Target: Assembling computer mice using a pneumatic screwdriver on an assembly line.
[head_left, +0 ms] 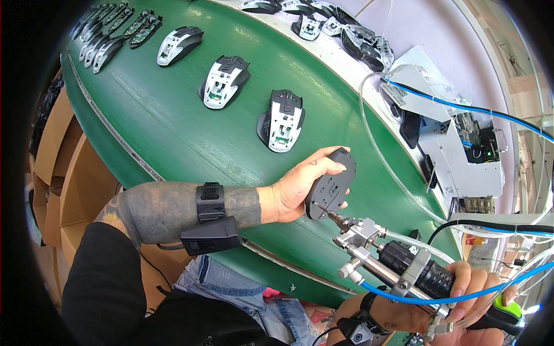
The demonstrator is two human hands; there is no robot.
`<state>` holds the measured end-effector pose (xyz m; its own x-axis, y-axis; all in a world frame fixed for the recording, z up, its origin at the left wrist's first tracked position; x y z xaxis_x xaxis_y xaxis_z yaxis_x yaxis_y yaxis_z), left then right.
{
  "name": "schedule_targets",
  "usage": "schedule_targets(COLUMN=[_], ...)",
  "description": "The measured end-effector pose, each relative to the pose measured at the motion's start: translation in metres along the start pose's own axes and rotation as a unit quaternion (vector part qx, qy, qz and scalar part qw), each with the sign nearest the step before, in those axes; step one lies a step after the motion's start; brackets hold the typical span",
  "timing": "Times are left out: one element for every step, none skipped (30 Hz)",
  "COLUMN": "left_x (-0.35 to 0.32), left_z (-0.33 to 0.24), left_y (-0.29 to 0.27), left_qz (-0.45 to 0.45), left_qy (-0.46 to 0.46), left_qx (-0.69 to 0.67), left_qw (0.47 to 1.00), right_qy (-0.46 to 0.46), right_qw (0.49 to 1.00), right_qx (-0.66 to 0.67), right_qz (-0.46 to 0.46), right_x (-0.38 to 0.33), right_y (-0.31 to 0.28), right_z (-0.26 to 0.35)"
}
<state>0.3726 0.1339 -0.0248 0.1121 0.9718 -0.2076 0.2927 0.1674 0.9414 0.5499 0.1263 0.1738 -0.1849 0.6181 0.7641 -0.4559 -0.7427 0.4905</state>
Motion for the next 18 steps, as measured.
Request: schedule_targets(left_x=[-0.002, 0.005, 0.004, 0.004, 0.003, 0.001, -0.001, -0.002, -0.002, -0.001, 0.000, 0.003, 0.003, -0.002, -0.004, -0.004, -0.002, -0.004], left_z=[-0.002, 0.006, 0.007, 0.008, 0.008, 0.008, 0.008, 0.009, 0.010, 0.012, 0.013, 0.004, -0.004, -0.010, -0.023, -0.036, -0.050, -0.060], left_y=[-0.002, 0.018, 0.016, 0.014, 0.012, 0.010, 0.009, 0.009, 0.011, 0.012, 0.014, 0.013, 0.019, 0.026, 0.029, 0.037, 0.036, 0.037], left_qz=[-0.006, 0.035, 0.030, 0.025, 0.020, 0.017, 0.009, 0.003, 0.005, 0.007, 0.008, 0.037, 0.063, 0.086, 0.081, 0.082, 0.042, -0.040], left_qy=[0.001, -0.020, -0.018, -0.012, -0.006, -0.005, -0.006, -0.010, -0.009, -0.015, -0.020, 0.062, 0.154, 0.240, 0.311, 0.381, 0.394, 0.416], left_qx=[0.003, -0.006, -0.004, -0.016, -0.029, -0.027, -0.030, -0.034, -0.033, 0.058, 0.149, 0.388, 0.533, 0.658, 0.683, 0.700, 0.716, 0.794], left_qw=[1.000, 0.999, 0.999, 0.999, 0.999, 0.999, 0.999, 0.999, 0.999, 0.998, 0.989, 0.919, 0.830, 0.709, 0.655, 0.598, 0.574, 0.442], right_qy=[0.002, 0.018, 0.046, 0.074, 0.102, 0.130, 0.132, 0.131, 0.141, 0.149, 0.161, 0.174, 0.193, 0.128, 0.151, 0.170, 0.104, 0.034], right_qw=[1.000, 0.996, 0.989, 0.980, 0.967, 0.951, 0.951, 0.951, 0.950, 0.945, 0.940, 0.938, 0.926, 0.951, 0.951, 0.944, 0.955, 0.952], right_qx=[0.005, -0.088, -0.136, -0.185, -0.233, -0.281, -0.280, -0.280, -0.265, -0.249, -0.261, -0.265, -0.291, -0.276, -0.267, -0.263, -0.279, -0.297], right_qz=[-0.003, 0.017, 0.014, 0.011, 0.009, 0.008, 0.017, 0.017, 0.084, 0.151, 0.147, 0.141, 0.146, -0.051, 0.027, 0.105, 0.019, -0.066], right_x=[0.000, 0.009, 0.011, 0.014, 0.017, 0.019, 0.021, 0.023, 0.024, 0.025, 0.029, 0.031, 0.042, 0.029, 0.037, 0.044, 0.041, 0.036], right_y=[0.002, 0.026, 0.032, 0.038, 0.042, 0.042, 0.042, 0.039, 0.040, 0.042, 0.041, 0.037, 0.038, 0.026, 0.021, 0.017, 0.009, 0.010], right_z=[-0.005, 0.005, -0.001, -0.005, -0.010, -0.014, -0.014, -0.011, -0.010, -0.008, -0.001, 0.007, 0.015, 0.032, 0.044, 0.059, 0.065, 0.067])
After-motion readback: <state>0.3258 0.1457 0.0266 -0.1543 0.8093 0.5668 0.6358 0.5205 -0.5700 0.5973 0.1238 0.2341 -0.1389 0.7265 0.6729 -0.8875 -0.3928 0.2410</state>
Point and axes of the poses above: each hand's wrist, its own x-axis towards the middle knuckle, its own y-axis out of the palm, z = x × y, the point moved 6 cm from there along x, towards the middle knuckle, and after that the axes turned 11 degrees about -x, right-handed, at the moved point
